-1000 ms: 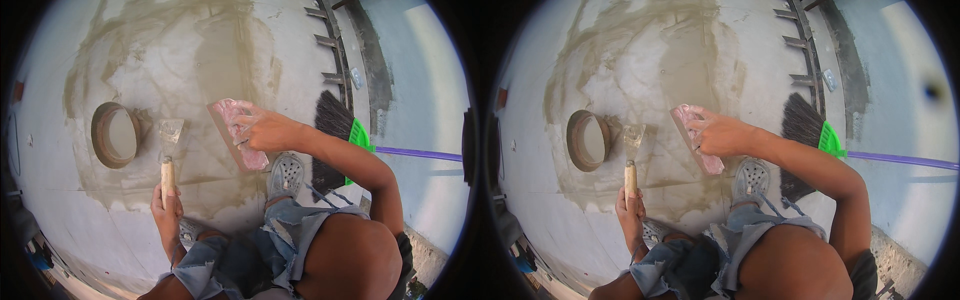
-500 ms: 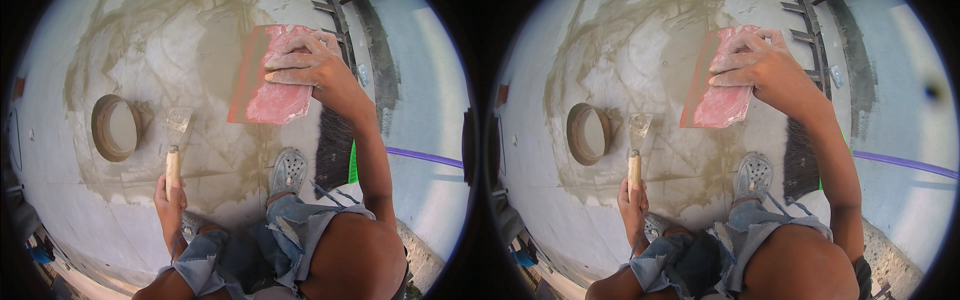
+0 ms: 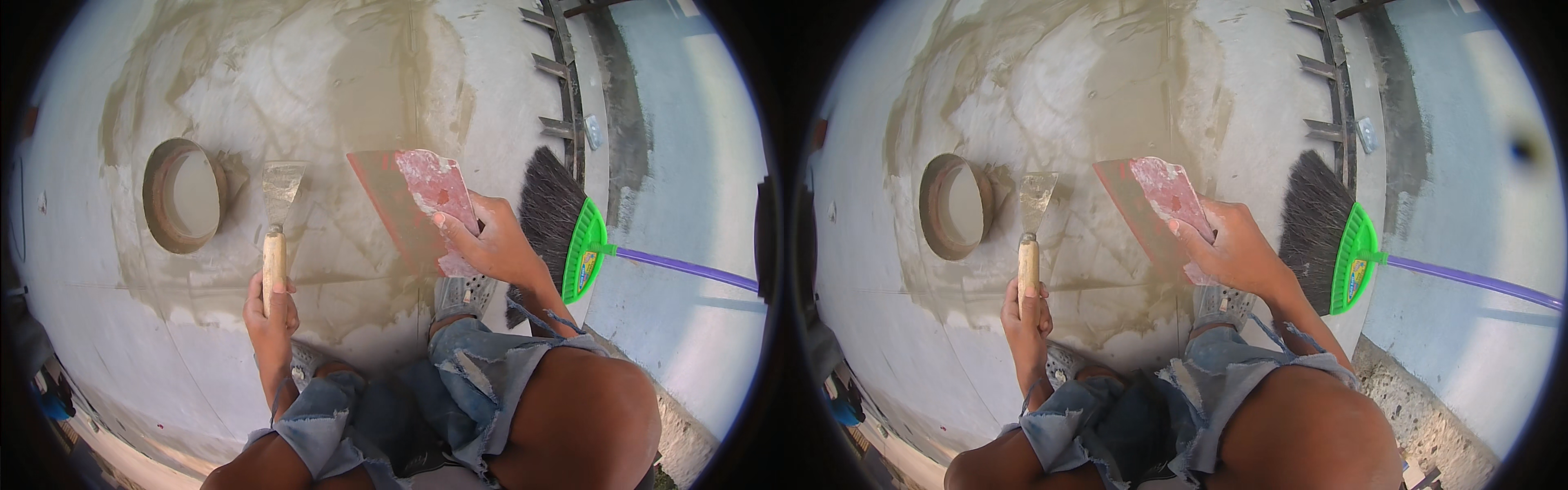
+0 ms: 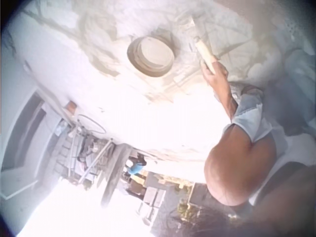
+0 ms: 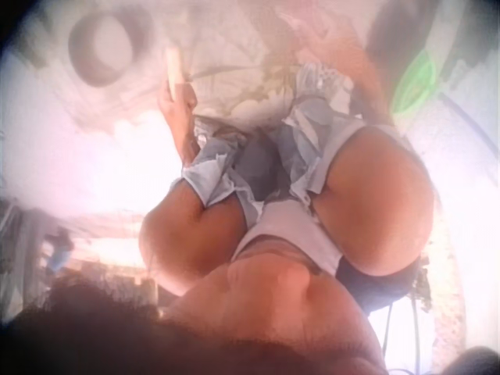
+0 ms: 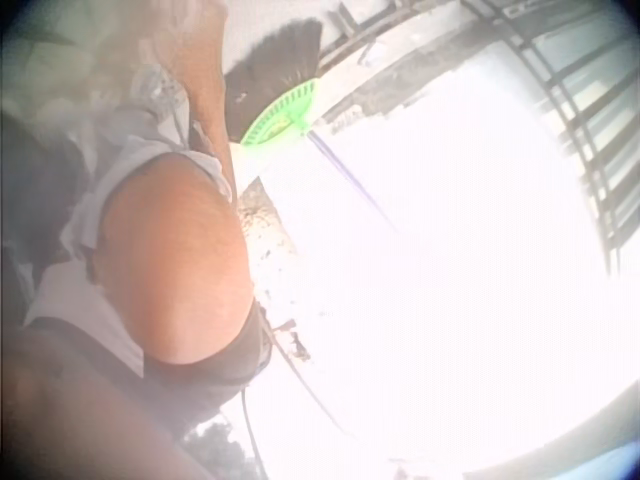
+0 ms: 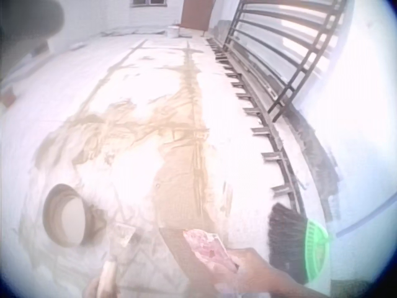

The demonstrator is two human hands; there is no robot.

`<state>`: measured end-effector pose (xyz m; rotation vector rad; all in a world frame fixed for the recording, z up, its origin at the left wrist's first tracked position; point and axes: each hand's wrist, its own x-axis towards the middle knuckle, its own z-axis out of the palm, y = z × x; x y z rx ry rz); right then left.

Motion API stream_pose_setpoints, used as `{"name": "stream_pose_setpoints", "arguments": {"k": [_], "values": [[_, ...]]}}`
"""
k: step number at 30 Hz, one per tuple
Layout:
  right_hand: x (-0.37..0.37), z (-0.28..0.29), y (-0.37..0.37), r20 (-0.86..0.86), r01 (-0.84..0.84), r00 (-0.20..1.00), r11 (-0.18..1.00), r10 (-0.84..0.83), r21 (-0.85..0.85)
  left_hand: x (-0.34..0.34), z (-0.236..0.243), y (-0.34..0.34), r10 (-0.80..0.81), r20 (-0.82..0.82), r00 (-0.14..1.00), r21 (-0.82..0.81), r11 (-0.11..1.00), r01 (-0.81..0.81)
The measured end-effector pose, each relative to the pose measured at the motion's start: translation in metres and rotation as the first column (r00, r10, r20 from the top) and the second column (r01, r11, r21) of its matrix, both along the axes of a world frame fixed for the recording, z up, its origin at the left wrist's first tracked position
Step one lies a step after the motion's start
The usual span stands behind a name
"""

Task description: The person applies cement to a floor surface using a trowel and a float. They scoop cement from a bucket and spread it evenly across the floor.

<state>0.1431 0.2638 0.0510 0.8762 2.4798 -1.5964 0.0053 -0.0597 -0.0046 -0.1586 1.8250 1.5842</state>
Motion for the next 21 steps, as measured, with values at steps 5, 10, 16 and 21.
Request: {"name": "stream_pose_setpoints", "arguments": {"k": [5, 10, 16, 21], "values": [[0.003, -0.034, -0.05, 0.078, -0.097, 0.99, 0.972, 0.116, -0.215, 0.005, 0.001, 0.005, 0.046, -0.028, 0.999, 0.006, 0.999, -0.045], [0.011, -0.063, -0.062, 0.003, 0.068, 0.998, 0.983, -0.069, -0.169, 0.008, 0.001, 0.007, 0.042, -0.071, 0.997, -0.026, 0.999, -0.044], [0.003, -0.072, -0.001, -0.085, 0.143, 0.987, 0.987, -0.136, 0.077, 0.003, 0.004, 0.004, 0.003, -0.021, 1.0, -0.031, 1.0, -0.004], [-0.005, -0.038, 0.044, -0.076, 0.309, 0.949, 0.949, -0.305, 0.055, 0.003, 0.008, 0.009, 0.009, -0.041, 0.999, -0.028, 1.0, -0.01]]}}
